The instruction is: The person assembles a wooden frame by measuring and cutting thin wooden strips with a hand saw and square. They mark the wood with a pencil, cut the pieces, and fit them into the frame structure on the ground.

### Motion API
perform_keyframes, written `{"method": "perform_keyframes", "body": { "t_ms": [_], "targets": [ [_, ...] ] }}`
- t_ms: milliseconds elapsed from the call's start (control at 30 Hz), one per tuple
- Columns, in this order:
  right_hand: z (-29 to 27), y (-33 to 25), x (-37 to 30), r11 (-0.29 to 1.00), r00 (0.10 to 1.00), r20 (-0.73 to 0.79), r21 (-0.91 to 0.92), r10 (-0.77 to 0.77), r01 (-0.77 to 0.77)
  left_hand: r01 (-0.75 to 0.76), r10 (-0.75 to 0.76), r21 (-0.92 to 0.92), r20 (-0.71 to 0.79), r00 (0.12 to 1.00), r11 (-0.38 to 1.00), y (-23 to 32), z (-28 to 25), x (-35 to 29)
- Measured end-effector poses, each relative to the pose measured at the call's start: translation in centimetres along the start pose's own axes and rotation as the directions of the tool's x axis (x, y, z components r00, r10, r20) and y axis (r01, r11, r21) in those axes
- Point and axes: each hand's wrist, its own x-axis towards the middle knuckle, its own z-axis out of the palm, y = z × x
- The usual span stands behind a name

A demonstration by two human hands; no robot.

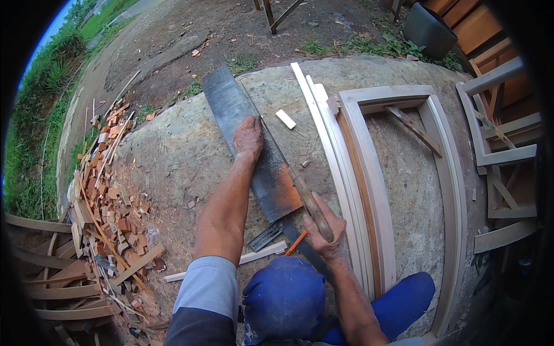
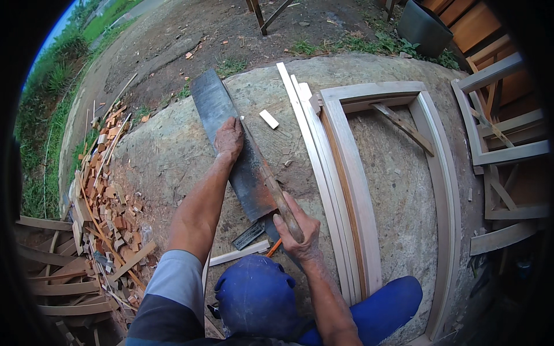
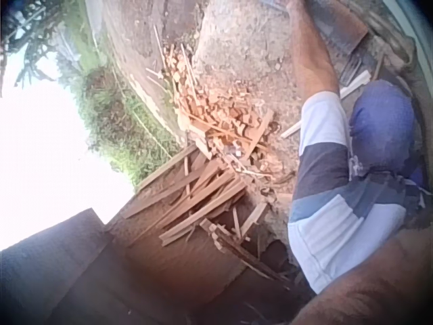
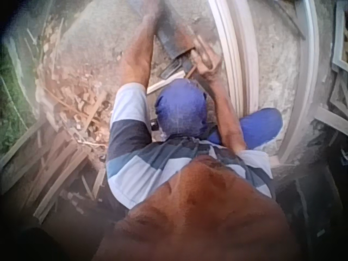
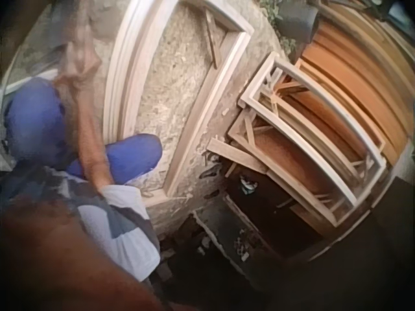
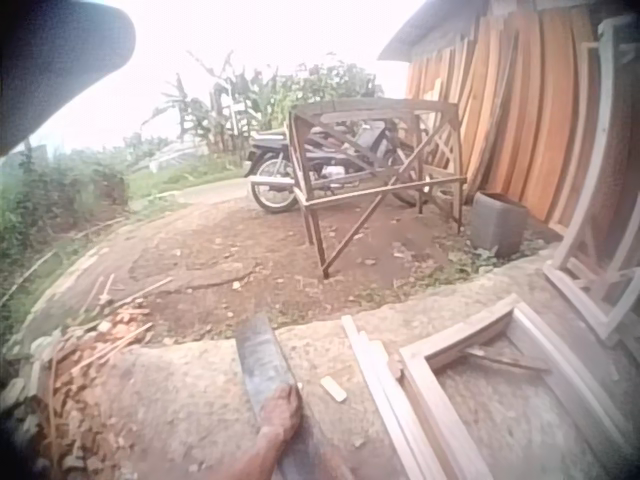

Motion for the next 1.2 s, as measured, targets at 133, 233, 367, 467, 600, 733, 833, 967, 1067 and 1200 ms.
{"method": "perform_keyframes", "body": {
  "t_ms": [133, 233, 367, 467, 600, 733, 833, 967, 1067, 1200],
  "targets": [
    [0.2, 0.0, -0.1, 1.000, 1.000, -0.010, -0.015, 0.004, -0.004, -0.004, 0.004, -0.013, -0.007, 1.000, 1.000, -0.2, 0.1, 0.2],
    [-2.9, -1.8, -5.8, 0.992, 0.998, -0.007, -0.110, -0.061, 0.060, -0.010, 0.010, -0.010, -0.002, 1.000, 1.000, -0.3, 0.3, 0.5],
    [-5.6, -2.7, -9.2, 0.983, 0.997, 0.002, -0.168, -0.080, 0.079, -0.030, 0.029, -0.021, -0.019, 0.999, 0.999, -0.5, 0.6, 0.4],
    [-3.2, -1.4, -5.4, 0.994, 0.999, -0.011, -0.102, -0.040, 0.039, -0.012, 0.012, -0.010, -0.011, 1.000, 1.000, -0.4, 0.6, 0.2],
    [1.5, 0.8, 2.3, 0.989, 0.987, -0.057, -0.036, -0.147, 0.145, -0.014, 0.014, -0.009, -0.012, 1.000, 1.000, -0.1, 0.3, 0.0],
    [1.5, 0.8, 2.0, 1.000, 1.000, -0.003, -0.024, -0.020, 0.020, -0.022, 0.022, -0.012, -0.004, 1.000, 1.000, -0.2, 0.1, 0.2],
    [-2.3, -1.1, -4.5, 0.988, 0.994, -0.008, -0.115, -0.108, 0.106, -0.025, 0.025, -0.008, 0.008, 1.000, 1.000, -0.3, 0.2, 0.4],
    [-4.7, -2.1, -8.1, 0.984, 0.997, 0.018, -0.159, -0.078, 0.079, -0.024, 0.024, -0.025, -0.011, 1.000, 0.999, -0.4, 0.4, 0.2],
    [-1.9, -1.1, -3.9, 0.999, 1.000, -0.025, -0.041, -0.001, 0.000, -0.014, 0.014, 0.006, -0.018, 1.000, 1.000, -0.1, 0.4, 0.1],
    [2.5, 0.6, 3.7, 0.996, 0.995, -0.046, 0.005, -0.089, 0.089, -0.018, 0.018, 0.002, -0.021, 1.000, 1.000, 0.0, 0.1, 0.0]
  ]
}}
